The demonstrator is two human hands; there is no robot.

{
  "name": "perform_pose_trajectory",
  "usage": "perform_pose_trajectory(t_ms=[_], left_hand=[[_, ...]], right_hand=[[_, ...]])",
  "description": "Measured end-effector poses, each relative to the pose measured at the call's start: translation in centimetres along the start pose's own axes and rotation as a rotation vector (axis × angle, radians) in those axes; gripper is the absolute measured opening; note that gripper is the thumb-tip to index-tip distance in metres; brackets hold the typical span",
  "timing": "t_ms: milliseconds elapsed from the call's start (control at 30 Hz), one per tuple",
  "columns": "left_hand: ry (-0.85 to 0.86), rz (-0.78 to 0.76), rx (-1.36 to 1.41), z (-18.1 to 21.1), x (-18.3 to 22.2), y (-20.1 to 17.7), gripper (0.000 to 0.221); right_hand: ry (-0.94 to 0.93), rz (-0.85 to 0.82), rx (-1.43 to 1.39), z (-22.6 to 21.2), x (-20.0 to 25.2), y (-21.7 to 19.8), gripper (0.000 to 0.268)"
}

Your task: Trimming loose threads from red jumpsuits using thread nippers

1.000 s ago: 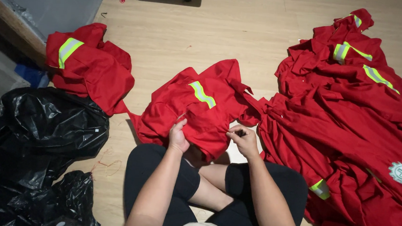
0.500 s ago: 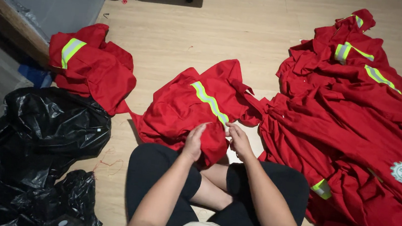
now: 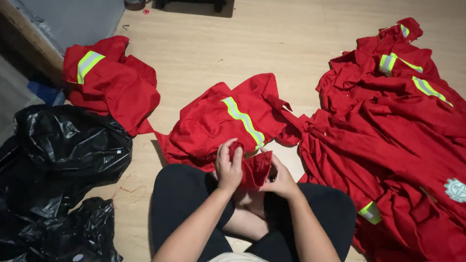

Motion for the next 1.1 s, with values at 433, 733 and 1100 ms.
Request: perform_pose_trajectory(t_ms=[433, 733, 1100], left_hand=[[-0.003, -0.172, 0.036, 0.6, 6.4, -0.8, 0.014], [0.237, -0.3, -0.131, 8.6, 7.7, -5.4, 0.021], [0.791, -0.3, -0.334, 13.9, 11.7, -7.8, 0.012]], right_hand=[[-0.028, 0.255, 0.335, 0.3, 8.0, 2.4, 0.064], [-0.378, 0.148, 1.175, -5.1, 14.0, 7.0, 0.04], [-0.552, 0.029, 1.096, -7.4, 15.4, 8.3, 0.005]])
Point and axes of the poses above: each hand's wrist, its own x-axis away from the middle knuckle, its own y-axis out of the palm, z = x × y, the point moved 9 cm from there along -x, towards the middle knuckle, and after that the axes turned 12 degrees about -x, right-handed, at the moved point
